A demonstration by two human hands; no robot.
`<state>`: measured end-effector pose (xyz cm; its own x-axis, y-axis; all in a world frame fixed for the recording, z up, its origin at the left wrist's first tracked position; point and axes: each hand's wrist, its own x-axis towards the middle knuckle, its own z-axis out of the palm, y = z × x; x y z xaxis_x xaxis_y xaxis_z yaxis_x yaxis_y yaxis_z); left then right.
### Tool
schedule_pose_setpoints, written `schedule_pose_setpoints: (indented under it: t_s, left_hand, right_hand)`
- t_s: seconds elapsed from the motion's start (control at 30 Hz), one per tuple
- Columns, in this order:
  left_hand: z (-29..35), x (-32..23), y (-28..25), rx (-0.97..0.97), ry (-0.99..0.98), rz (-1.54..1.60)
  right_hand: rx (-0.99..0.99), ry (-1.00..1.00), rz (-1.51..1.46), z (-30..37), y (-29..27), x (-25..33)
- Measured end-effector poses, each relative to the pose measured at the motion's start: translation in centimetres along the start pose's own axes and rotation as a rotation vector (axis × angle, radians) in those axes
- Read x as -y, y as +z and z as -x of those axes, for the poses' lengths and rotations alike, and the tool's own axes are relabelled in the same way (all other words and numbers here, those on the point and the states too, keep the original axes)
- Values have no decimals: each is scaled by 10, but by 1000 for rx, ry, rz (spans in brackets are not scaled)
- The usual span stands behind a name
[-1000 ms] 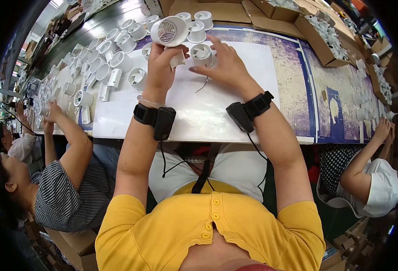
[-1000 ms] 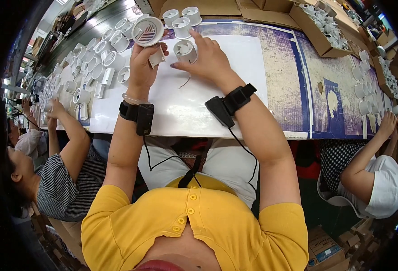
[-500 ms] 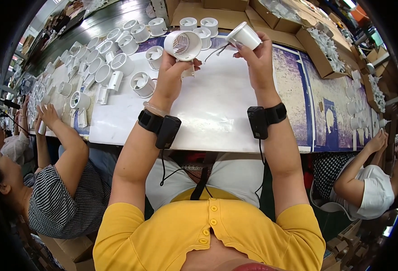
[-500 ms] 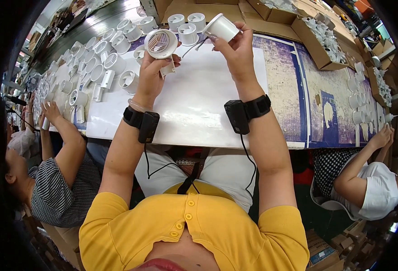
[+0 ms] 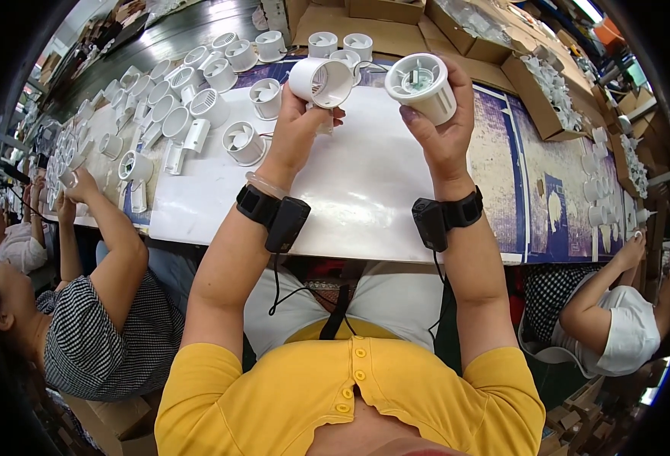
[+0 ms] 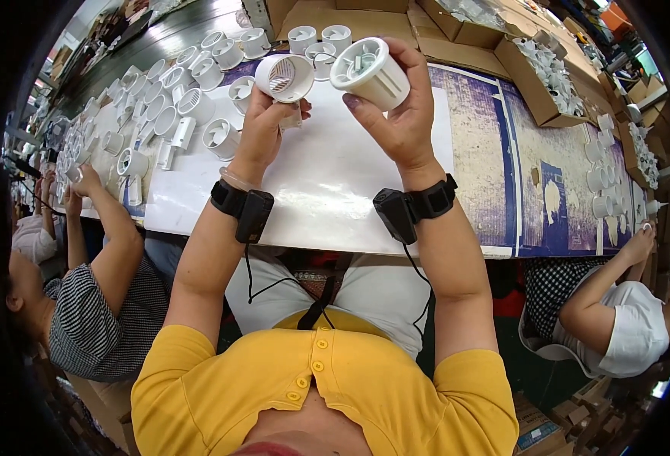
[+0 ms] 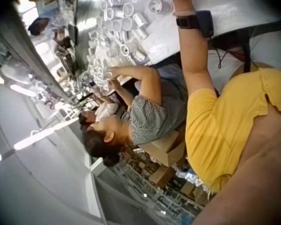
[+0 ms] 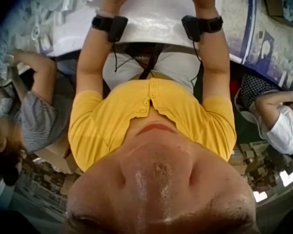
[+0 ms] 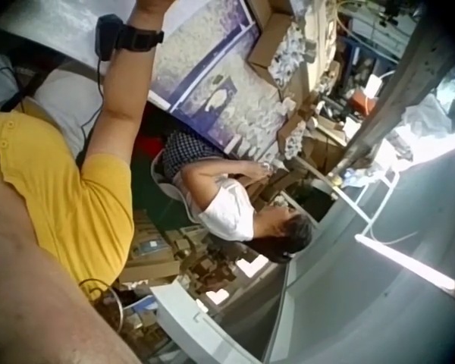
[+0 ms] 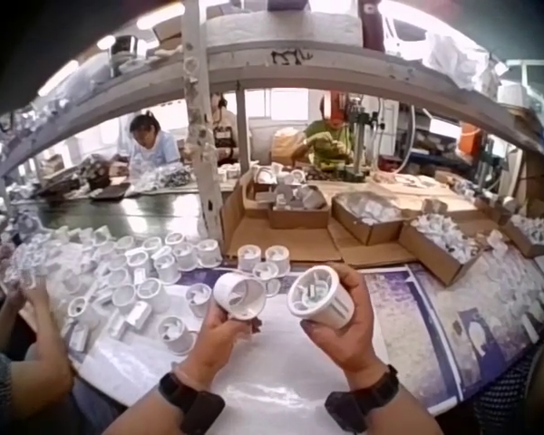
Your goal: Assembling and inspecting small white plastic electronic or mechanical components at a factory workbench.
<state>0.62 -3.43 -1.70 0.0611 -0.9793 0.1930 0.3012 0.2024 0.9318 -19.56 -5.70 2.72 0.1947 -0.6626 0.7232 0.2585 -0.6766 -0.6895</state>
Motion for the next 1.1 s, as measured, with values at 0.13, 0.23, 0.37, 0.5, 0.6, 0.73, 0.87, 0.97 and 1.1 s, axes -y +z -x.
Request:
schedule_pose_setpoints:
  t_s: [0.13,0.23,0.37,0.5,0.6,0.73,0.87,0.97,1.1]
  left_hand:
    - [0,-1,-1,11,-13,32]
    - [2,-3,0,31,-8,45]
    - [4,-5,3,43,4,24]
    - [5,-4,1,78,13,16]
    - [5,-4,-1,114,33,50]
    - [5,-5,-1,131,40,66]
    - [5,-7,0,123,23,55]
    - [3,-5,-2,124,27,54]
    - [3,-5,-1,123,25,59]
  right_hand:
    - [-29,-42,87,1,4,4]
    - [-74,-75,16,0,-6,7]
    - [-57,-21,-60,0,-6,9]
    - [11,34,28,2,1,5]
    - [45,45,69,3,2,3]
    - [57,52,45,3,2,2]
    - [50,55,41,3,2,2]
    - [50,44,50,3,1,3]
    - [108,6,94,3,0,0]
